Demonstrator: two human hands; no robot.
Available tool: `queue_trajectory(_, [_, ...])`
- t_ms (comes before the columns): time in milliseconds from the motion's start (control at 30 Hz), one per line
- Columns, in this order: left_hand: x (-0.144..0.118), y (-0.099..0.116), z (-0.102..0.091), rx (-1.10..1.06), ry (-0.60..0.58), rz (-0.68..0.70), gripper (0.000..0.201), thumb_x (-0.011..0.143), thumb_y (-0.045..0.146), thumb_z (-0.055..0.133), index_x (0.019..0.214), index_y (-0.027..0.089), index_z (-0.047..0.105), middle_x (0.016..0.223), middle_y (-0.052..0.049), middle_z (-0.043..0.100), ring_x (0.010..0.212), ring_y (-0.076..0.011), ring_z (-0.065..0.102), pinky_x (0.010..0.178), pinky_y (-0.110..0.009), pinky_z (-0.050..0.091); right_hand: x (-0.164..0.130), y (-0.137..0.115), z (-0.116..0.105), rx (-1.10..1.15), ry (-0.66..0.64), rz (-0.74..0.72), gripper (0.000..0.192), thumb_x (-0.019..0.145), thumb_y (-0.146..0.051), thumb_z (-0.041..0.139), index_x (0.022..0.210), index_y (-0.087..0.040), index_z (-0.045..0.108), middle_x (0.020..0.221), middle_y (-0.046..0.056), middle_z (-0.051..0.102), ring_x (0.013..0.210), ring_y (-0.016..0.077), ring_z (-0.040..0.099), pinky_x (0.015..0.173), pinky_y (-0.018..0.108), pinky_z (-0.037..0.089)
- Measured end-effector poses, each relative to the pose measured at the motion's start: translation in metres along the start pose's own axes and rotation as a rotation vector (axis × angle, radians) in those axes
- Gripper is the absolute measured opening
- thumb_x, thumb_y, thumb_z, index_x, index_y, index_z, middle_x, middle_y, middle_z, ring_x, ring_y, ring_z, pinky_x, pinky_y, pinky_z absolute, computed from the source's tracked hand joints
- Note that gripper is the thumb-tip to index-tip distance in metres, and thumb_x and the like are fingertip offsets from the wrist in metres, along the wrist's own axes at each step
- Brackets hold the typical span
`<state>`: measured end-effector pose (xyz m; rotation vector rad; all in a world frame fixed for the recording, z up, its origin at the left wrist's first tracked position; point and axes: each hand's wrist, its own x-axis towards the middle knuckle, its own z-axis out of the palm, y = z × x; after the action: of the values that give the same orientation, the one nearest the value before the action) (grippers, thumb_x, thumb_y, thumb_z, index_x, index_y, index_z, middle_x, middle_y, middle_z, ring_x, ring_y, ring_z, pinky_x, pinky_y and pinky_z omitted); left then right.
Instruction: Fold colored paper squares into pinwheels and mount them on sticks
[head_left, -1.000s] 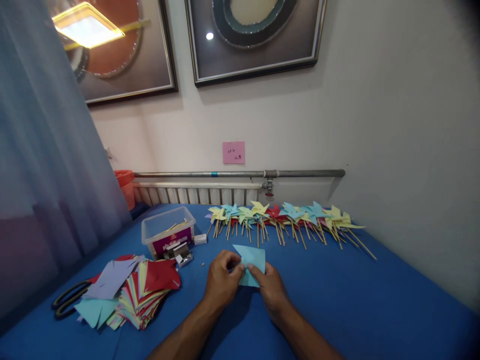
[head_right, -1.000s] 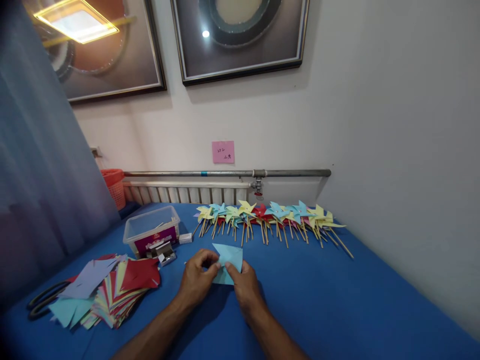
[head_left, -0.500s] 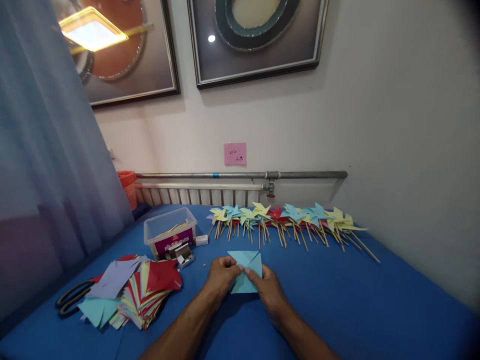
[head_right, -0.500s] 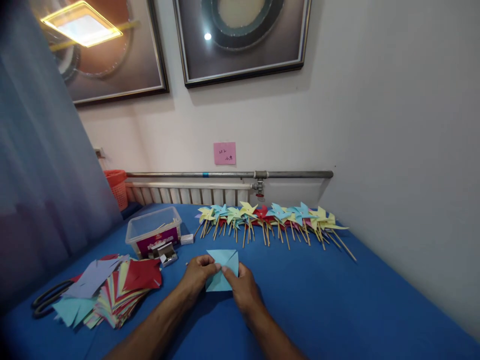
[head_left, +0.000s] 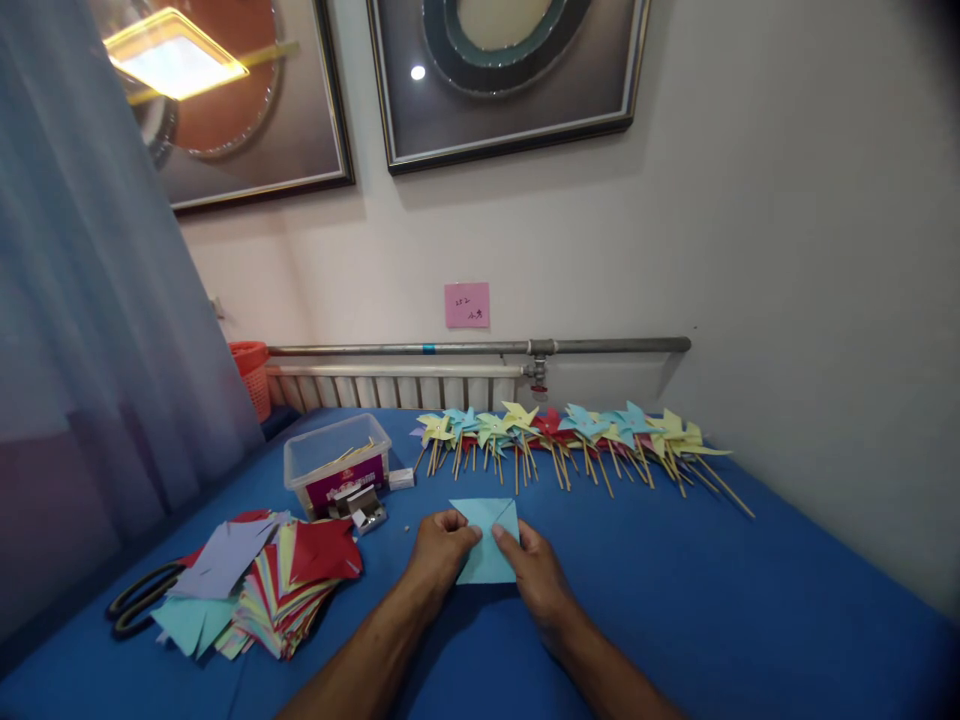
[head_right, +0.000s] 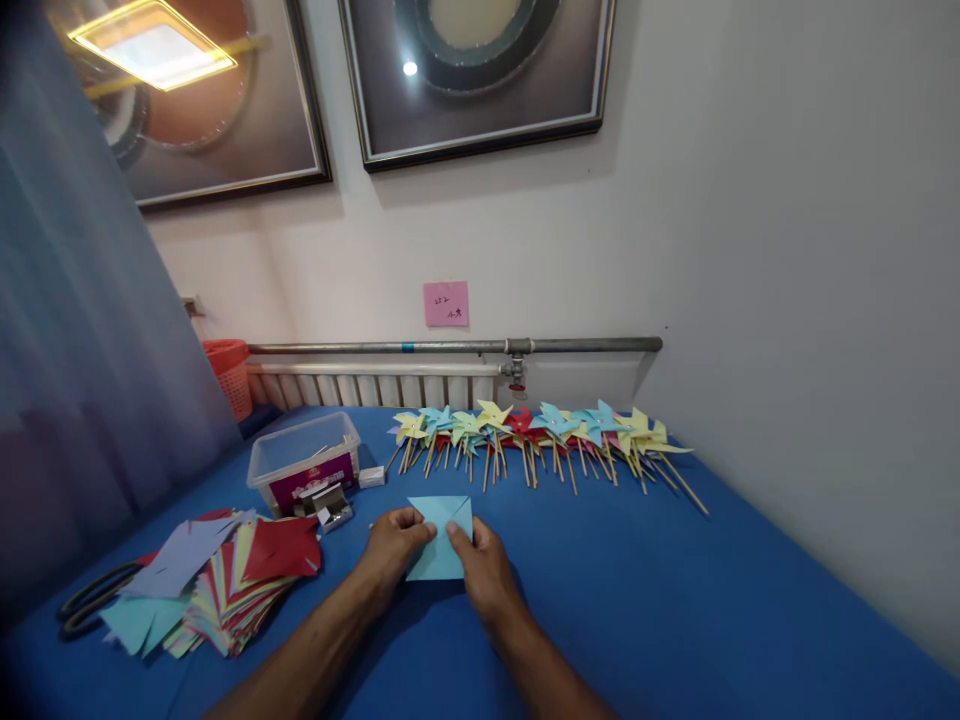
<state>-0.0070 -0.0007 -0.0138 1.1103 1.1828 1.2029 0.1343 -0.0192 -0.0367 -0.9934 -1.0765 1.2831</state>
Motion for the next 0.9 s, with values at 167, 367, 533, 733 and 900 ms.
queue_trajectory(167, [0.002, -0.002, 0.000, 0.072, 0.010, -0.001, 0.029, 0.057, 0.032, 0.075, 0.057, 0.019, 0.049, 0.046, 0.008, 0.043, 0.043, -0.0062, 0.032, 0.045, -0.022, 0.023, 0.002, -0.005, 0.001, 0.120, 0.092, -0.004, 0.056, 0.072, -0.070, 0.072, 0.097, -0.020, 0.071, 0.084, 0.006, 0.076, 0.081, 0.0260, 0.071, 0.070, 0.034, 0.054])
queue_trajectory(367, [0.003, -0.009, 0.000, 0.139, -0.030, 0.053, 0.025, 0.060, 0.032, 0.071, 0.057, 0.020, 0.049, 0.046, 0.008, 0.043, 0.043, -0.0068, 0.032, 0.045, -0.023, 0.023, 0.001, -0.010, 0.002, 0.243, 0.064, 0.045, 0.045, 0.067, -0.058, 0.081, 0.084, -0.020, 0.065, 0.068, -0.001, 0.068, 0.061, 0.0176, 0.062, 0.059, 0.028, 0.048])
queue_trajectory(533, [0.002, -0.008, 0.000, 0.154, -0.046, 0.051, 0.025, 0.062, 0.030, 0.071, 0.057, 0.020, 0.048, 0.046, 0.007, 0.044, 0.043, -0.0072, 0.033, 0.046, -0.022, 0.024, -0.002, -0.012, 0.002, 0.235, 0.052, 0.087, 0.050, 0.057, -0.047, 0.089, 0.091, -0.020, 0.065, 0.070, -0.001, 0.069, 0.061, 0.0178, 0.062, 0.062, 0.031, 0.050])
queue_trajectory(733, [-0.001, -0.003, 0.002, 0.127, -0.072, 0.019, 0.021, 0.059, 0.028, 0.070, 0.057, 0.019, 0.051, 0.048, 0.006, 0.047, 0.045, -0.0076, 0.036, 0.046, -0.022, 0.026, -0.001, -0.010, 0.002, 0.211, 0.061, 0.092, 0.046, 0.056, -0.041, 0.088, 0.090, -0.021, 0.065, 0.066, -0.003, 0.069, 0.057, 0.0161, 0.060, 0.060, 0.029, 0.047])
queue_trajectory(900, [-0.002, -0.003, 0.003, 0.082, -0.074, 0.019, 0.024, 0.057, 0.031, 0.070, 0.055, 0.020, 0.049, 0.047, 0.006, 0.046, 0.044, -0.0071, 0.035, 0.046, -0.022, 0.026, -0.001, -0.008, 0.001, 0.156, 0.073, 0.080, 0.043, 0.059, -0.041, 0.085, 0.091, -0.021, 0.065, 0.066, -0.004, 0.068, 0.055, 0.0149, 0.058, 0.056, 0.027, 0.045])
